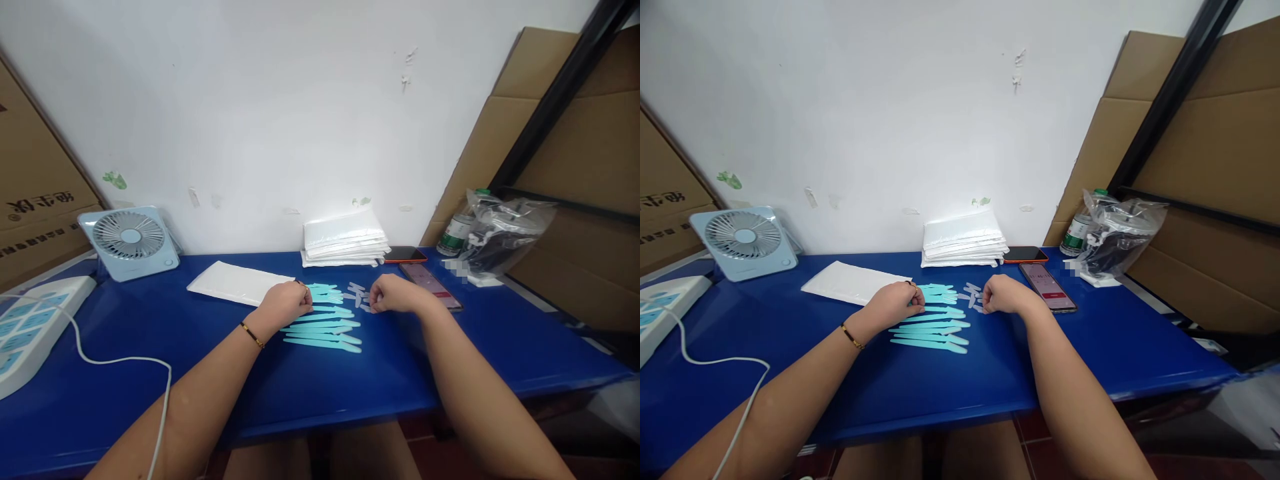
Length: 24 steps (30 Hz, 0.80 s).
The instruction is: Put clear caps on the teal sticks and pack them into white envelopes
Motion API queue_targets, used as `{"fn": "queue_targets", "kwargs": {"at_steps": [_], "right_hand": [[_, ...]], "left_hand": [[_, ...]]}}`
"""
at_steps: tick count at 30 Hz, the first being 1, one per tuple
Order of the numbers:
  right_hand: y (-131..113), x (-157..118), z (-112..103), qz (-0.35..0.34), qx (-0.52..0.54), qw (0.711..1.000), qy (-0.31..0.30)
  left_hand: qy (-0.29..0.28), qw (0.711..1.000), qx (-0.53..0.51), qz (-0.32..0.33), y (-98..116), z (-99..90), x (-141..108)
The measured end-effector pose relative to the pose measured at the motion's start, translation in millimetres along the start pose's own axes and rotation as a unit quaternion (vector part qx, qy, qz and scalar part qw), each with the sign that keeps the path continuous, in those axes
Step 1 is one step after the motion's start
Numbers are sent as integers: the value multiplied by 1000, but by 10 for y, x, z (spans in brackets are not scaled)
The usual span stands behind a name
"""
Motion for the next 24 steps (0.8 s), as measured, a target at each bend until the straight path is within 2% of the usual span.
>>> {"fn": "queue_targets", "kwargs": {"at_steps": [4,10,15,18,22,24], "right_hand": [[-109,79,106,-47,22,998,16],[-213,93,161,-63,50,996,27],[-288,133,242,-129,42,989,49],[-233,139,216,-142,50,986,70],[-56,105,84,-101,30,984,141],[-9,96,54,-107,4,985,135]], "left_hand": [[0,1000,-2,-7,8,13,-3],[6,1000,-2,-6,-5,24,2],[-25,1000,-11,5,36,15,-9],[-36,999,-20,10,29,-4,-13],[22,1000,-18,3,-56,-19,8],[29,1000,-6,-7,-100,-5,25]]}}
Point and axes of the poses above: each hand's wrist, its own x-axis towards the middle knuckle, its own z-axis out of the palm, y = z × x, the point moved 1 cm from there along x, towards the middle knuckle, and after that the axes turned 2 degrees about -x, right-handed, at the moved point
